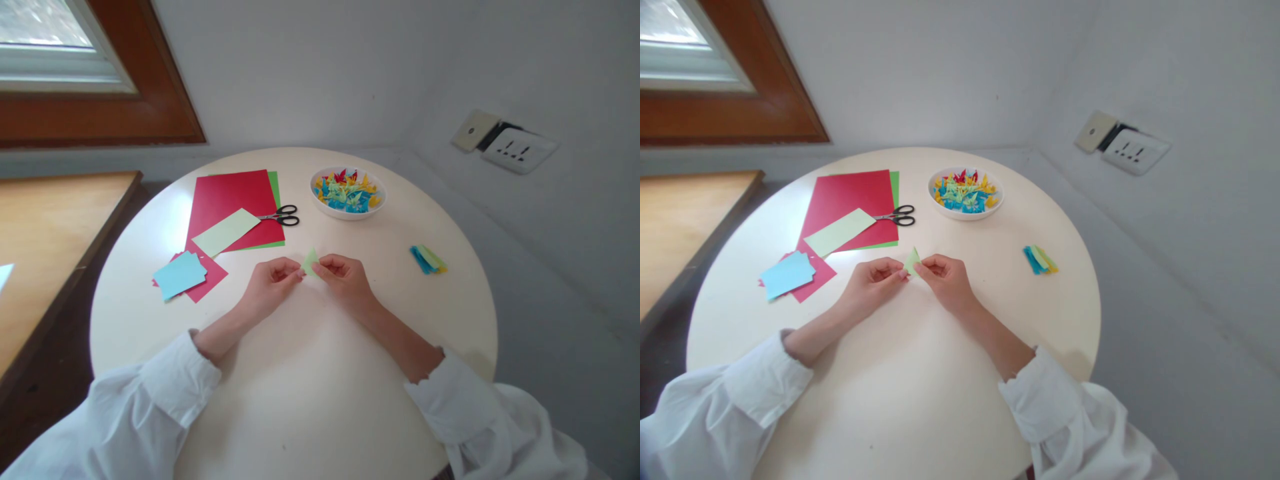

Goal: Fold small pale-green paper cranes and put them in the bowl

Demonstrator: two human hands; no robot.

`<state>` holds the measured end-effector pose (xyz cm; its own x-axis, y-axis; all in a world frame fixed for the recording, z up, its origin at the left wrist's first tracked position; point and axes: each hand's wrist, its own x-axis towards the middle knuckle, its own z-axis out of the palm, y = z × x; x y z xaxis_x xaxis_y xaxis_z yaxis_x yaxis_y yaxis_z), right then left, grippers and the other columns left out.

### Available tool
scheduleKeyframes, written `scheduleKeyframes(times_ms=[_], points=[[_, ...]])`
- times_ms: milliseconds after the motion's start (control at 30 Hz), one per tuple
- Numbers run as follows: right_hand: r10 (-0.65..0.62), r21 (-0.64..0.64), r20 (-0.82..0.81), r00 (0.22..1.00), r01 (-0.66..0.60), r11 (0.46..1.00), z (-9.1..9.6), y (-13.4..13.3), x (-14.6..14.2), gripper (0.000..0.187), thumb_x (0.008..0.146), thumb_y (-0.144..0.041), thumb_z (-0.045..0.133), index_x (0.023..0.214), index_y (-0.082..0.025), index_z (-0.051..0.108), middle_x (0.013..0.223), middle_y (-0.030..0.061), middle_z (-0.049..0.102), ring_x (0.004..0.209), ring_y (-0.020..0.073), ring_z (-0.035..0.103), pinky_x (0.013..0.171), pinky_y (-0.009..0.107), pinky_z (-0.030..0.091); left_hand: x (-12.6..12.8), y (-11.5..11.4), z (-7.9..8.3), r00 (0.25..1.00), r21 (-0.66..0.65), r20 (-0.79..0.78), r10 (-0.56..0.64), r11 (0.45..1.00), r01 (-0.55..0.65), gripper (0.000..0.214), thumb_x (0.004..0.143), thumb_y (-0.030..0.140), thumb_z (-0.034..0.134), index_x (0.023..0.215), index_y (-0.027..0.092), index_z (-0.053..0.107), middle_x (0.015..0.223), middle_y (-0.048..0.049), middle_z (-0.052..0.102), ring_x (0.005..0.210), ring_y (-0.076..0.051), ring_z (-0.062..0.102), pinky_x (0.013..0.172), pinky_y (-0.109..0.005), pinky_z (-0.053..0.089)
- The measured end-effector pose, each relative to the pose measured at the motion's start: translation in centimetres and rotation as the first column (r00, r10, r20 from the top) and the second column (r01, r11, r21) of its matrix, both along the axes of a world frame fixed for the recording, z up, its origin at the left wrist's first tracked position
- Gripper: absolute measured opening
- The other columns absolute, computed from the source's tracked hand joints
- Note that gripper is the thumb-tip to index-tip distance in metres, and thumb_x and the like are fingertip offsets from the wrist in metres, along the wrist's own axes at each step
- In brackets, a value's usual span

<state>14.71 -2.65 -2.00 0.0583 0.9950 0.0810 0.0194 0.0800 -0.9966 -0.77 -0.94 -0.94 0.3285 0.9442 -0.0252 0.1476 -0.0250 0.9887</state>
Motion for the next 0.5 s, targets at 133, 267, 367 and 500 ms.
scheduleKeyframes(times_ms=[133,267,367,500], points=[[-0.044,0.016,0.036,0.998,0.043,0.999,-0.06,0.07,0.00,0.023,0.064,-0.041,0.067,0.063,-0.018,0.064,0.062,0.0005,0.065,0.060,0.0134,0.057,0.058,0.026,0.044,-0.02,-0.06,-0.05,1.000,0.003,0.006,0.007,1.000,-0.007,0.028,0.066,0.040,0.065,0.065,0.013,0.060,0.058,0.0000,0.058,0.051,-0.009,0.046,0.047,-0.020,0.032],[-0.064,0.010,0.044,0.997,0.063,0.998,-0.24,0.16,0.04,0.023,0.062,-0.040,0.068,0.060,-0.017,0.063,0.060,-0.0005,0.062,0.058,0.0122,0.054,0.056,0.025,0.043,0.03,-0.12,-0.07,1.000,0.007,0.018,0.007,1.000,-0.007,0.026,0.066,0.038,0.065,0.062,0.013,0.059,0.055,0.0010,0.056,0.049,-0.008,0.044,0.045,-0.020,0.030],[-0.068,0.019,0.042,0.997,0.067,0.998,-0.28,0.19,0.06,0.022,0.062,-0.038,0.069,0.059,-0.017,0.062,0.058,-0.0010,0.060,0.056,0.0110,0.051,0.054,0.024,0.041,0.07,-0.15,0.02,1.000,0.005,0.018,0.007,1.000,-0.007,0.026,0.065,0.037,0.065,0.061,0.013,0.059,0.054,0.0016,0.054,0.048,-0.007,0.041,0.044,-0.019,0.029],[-0.071,0.032,0.053,0.996,0.069,0.997,-0.20,0.12,0.02,0.025,0.062,-0.040,0.069,0.058,-0.017,0.061,0.056,-0.0011,0.059,0.054,0.0104,0.049,0.052,0.024,0.040,0.07,-0.20,0.24,1.000,0.000,0.000,0.000,1.000,0.000,0.029,0.066,0.041,0.065,0.064,0.012,0.062,0.058,-0.0008,0.058,0.051,-0.008,0.045,0.046,-0.020,0.031]])
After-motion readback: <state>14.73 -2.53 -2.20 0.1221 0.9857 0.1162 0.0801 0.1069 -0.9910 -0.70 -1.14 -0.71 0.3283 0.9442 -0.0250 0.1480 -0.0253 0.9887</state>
